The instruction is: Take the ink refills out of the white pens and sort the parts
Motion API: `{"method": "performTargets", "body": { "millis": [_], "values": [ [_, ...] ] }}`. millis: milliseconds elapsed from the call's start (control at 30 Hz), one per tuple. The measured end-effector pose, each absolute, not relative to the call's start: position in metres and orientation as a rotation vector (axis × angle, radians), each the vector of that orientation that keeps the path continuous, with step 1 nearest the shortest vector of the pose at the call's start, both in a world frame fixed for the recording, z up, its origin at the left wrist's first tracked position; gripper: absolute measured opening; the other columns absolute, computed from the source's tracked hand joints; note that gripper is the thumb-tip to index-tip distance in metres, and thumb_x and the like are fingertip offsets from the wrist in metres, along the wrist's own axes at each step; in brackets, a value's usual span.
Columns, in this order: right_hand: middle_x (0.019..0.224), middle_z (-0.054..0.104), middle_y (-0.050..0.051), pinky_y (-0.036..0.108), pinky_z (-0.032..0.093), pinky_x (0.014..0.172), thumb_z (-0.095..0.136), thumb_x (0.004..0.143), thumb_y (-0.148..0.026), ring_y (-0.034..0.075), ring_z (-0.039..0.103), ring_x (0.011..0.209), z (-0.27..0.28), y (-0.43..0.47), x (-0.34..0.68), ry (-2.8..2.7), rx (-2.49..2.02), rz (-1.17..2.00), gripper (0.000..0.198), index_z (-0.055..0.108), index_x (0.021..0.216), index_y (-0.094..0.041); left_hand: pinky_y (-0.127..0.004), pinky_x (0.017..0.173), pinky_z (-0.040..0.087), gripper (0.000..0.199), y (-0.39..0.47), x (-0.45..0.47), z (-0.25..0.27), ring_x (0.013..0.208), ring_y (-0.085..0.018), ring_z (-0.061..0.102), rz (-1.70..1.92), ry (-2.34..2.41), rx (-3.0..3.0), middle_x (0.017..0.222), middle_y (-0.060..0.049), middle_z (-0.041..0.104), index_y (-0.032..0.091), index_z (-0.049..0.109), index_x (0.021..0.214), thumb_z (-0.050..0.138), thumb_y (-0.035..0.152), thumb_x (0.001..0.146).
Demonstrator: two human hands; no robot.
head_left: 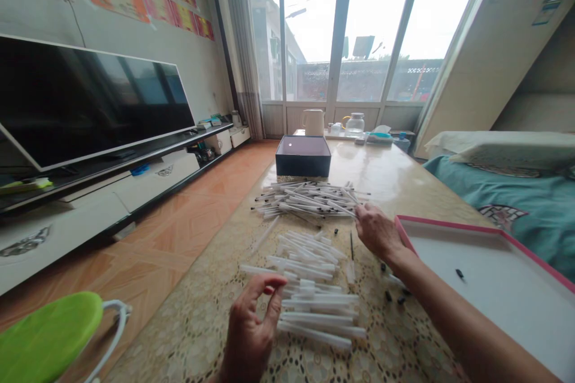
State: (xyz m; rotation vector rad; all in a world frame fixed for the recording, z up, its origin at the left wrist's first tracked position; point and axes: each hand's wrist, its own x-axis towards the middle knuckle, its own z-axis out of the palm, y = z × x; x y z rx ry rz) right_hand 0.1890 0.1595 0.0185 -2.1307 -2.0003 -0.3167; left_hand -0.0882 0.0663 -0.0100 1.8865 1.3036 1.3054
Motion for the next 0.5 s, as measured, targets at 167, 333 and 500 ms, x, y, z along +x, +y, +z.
{"method": "performTargets", "body": {
  "millis": [167, 333, 500],
  "values": [
    [0.069, 0.062, 0.001, 0.024, 0.038, 0.060, 0.038, 0.088, -0.018, 0.016, 0.062, 0.067, 0.035, 0.081, 0.176, -2.080, -1.992, -0.169, 0.013, 0.051, 0.086, -0.019, -0.029, 0.073, 0.049, 0.018, 0.061, -0.085, -0.007, 0.085, -0.019, 0.060, 1.350, 1.226, 2.074, 0.093, -0.004, 0.064, 0.022, 0.059, 0.098, 0.052, 0.016, 0.082],
    [0.062, 0.061, 0.001, 0.024, 0.038, 0.051, 0.034, 0.089, -0.024, 0.015, 0.058, 0.054, 0.027, 0.006, 0.155, -2.244, -1.543, 0.278, 0.018, 0.051, 0.083, -0.022, -0.037, 0.089, 0.043, 0.037, 0.051, -0.081, 0.000, 0.106, -0.023, 0.051, 1.218, 0.942, 2.495, 0.113, -0.010, 0.057, 0.021, 0.048, 0.120, 0.054, 0.021, 0.084],
    [0.063, 0.062, 0.001, 0.020, 0.037, 0.049, 0.034, 0.090, -0.029, 0.012, 0.056, 0.053, -0.006, -0.012, 0.148, -2.353, -1.392, 0.445, 0.022, 0.052, 0.082, -0.020, -0.036, 0.065, 0.047, 0.028, 0.045, -0.074, -0.003, 0.069, -0.020, 0.054, 1.024, 0.702, 2.849, 0.074, -0.005, 0.062, 0.017, 0.057, 0.097, 0.047, 0.040, 0.086]
  ]
}}
